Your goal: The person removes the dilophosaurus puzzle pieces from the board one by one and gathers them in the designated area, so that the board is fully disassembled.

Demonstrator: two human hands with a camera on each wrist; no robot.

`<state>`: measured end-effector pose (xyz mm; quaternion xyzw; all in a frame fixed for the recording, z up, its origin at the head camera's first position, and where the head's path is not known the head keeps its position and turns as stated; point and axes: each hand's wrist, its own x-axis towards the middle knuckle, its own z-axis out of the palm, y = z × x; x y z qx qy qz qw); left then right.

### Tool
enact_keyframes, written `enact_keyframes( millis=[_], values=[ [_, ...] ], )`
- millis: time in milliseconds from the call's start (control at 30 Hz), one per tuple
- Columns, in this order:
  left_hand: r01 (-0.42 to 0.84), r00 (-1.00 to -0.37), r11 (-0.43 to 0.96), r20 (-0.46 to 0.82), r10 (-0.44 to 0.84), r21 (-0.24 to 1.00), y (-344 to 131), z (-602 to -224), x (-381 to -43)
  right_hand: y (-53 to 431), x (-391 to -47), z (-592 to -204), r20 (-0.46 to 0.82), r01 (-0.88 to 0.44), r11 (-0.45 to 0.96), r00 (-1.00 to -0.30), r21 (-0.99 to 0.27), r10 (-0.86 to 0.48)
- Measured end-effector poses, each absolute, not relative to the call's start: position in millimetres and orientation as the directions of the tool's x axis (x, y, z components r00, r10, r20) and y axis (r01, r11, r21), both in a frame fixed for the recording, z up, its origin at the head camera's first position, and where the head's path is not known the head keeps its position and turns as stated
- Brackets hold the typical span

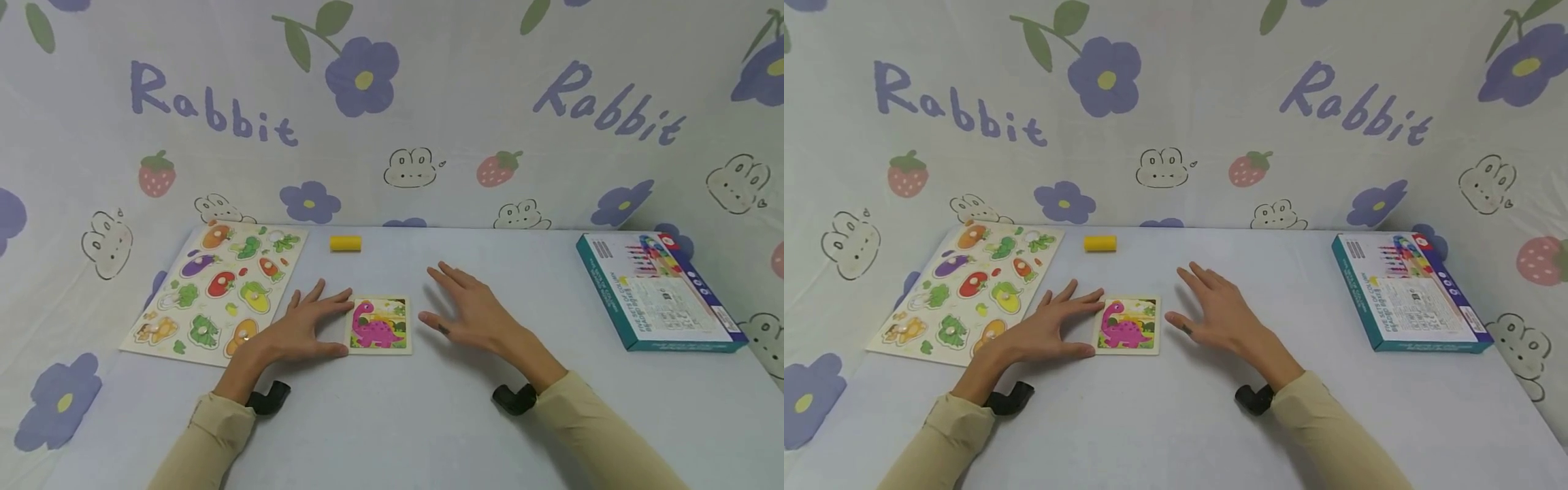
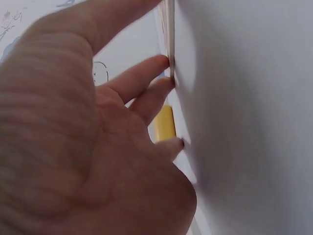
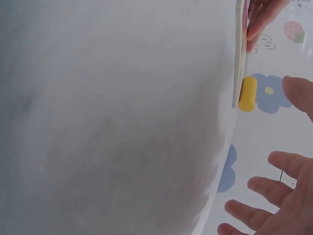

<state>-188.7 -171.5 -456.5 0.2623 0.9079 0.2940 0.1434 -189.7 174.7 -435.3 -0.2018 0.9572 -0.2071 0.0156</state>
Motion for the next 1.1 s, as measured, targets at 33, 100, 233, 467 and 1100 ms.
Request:
enact_keyframes(
  millis=[33,100,233,467,1100],
  values=[
    [0.39,-0.821,0.689,-0.107,0.56,0.611,-171,-457,-188,173,-190,-436,0.053,-0.38,0.831,-0.918,-0.405,-0.394],
    [0.385,-0.822,0.688,-0.111,0.559,0.614,-171,-457,-188,170,-190,-436,0.055,-0.385,0.824,-0.915,-0.417,-0.399],
    [0.383,-0.822,0.69,-0.114,0.557,0.614,-168,-459,-189,166,-190,-435,0.051,-0.391,0.81,-0.91,-0.437,-0.412],
    [0.384,-0.823,0.681,-0.103,0.559,0.624,-168,-463,-189,158,-193,-436,0.023,-0.389,0.807,-0.905,-0.445,-0.424],
    [0.38,-0.824,0.68,-0.104,0.557,0.627,-169,-461,-188,130,-206,-438,-0.007,-0.438,0.789,-0.872,-0.43,-0.489]
  ],
)
